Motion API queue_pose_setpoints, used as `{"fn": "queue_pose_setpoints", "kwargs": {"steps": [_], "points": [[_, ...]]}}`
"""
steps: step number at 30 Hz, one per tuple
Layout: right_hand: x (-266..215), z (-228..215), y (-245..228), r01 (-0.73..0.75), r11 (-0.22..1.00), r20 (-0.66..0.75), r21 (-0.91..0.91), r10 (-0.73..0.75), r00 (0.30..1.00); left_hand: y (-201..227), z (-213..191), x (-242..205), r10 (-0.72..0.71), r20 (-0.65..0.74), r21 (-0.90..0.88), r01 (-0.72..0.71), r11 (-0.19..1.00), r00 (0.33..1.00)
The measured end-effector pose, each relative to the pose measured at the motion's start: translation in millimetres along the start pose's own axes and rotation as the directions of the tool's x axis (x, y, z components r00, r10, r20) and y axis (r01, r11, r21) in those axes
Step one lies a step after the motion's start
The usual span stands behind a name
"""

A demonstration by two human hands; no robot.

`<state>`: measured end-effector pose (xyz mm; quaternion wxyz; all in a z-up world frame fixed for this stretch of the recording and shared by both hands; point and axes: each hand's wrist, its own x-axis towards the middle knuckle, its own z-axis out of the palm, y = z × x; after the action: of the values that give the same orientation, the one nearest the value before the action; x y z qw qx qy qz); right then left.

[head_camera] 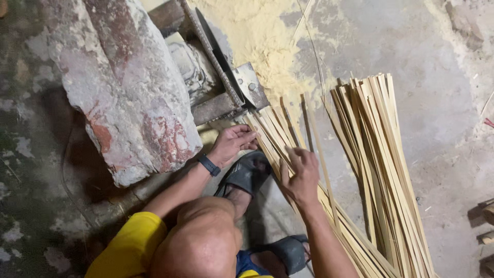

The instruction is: The person sits on the floor and uses a circular saw to cut long wooden strips into shorter pieces. They feed the strips through the saw one by one, then gather the cut pieces into a pile on the floor.

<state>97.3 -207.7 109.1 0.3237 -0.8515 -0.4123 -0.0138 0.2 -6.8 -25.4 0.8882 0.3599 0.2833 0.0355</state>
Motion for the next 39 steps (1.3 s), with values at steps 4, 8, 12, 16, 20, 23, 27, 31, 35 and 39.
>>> {"fn": "queue_pose_setpoints", "kwargs": {"steps": [4,8,12,16,20,23,27,31,35,39], "points": [[-4,2,-7,0.040,0.980,0.026,0.194,-0.046,0.999,4,17,2,-0.023,0.050,-0.113,0.029,0.993,0.998],[7,22,-3,-0.053,0.996,0.057,0.068,0.049,0.997,19,24,2,-0.030,0.007,-0.131,0.031,0.991,1.000],[11,29,5,-0.055,0.997,0.113,0.045,0.049,0.992,28,21,-2,-0.039,-0.158,0.150,0.063,0.987,0.987],[12,32,9,-0.080,0.994,0.199,0.072,0.064,0.978,31,16,-7,-0.036,-0.232,0.215,0.088,0.973,0.972],[25,48,6,-0.067,0.992,0.167,0.102,0.049,0.985,26,15,-1,-0.053,-0.136,0.214,0.081,0.973,0.989],[44,61,-2,-0.063,0.991,0.173,0.115,0.042,0.984,25,14,0,-0.036,-0.068,0.103,0.043,0.994,0.997],[55,70,-8,-0.097,0.979,0.200,0.177,0.061,0.978,17,14,-3,-0.057,-0.027,0.012,0.058,0.998,0.998],[35,69,4,-0.107,0.984,0.223,0.144,0.073,0.972,10,10,-4,-0.027,-0.024,-0.001,0.026,1.000,0.999],[-14,40,44,-0.212,0.972,0.272,0.100,0.178,0.946,-6,5,-6,-0.007,-0.045,0.125,0.013,0.992,0.999],[-42,7,107,-0.234,0.968,0.266,-0.087,0.249,0.931,-25,1,-2,-0.038,-0.162,0.185,0.069,0.980,0.986]]}}
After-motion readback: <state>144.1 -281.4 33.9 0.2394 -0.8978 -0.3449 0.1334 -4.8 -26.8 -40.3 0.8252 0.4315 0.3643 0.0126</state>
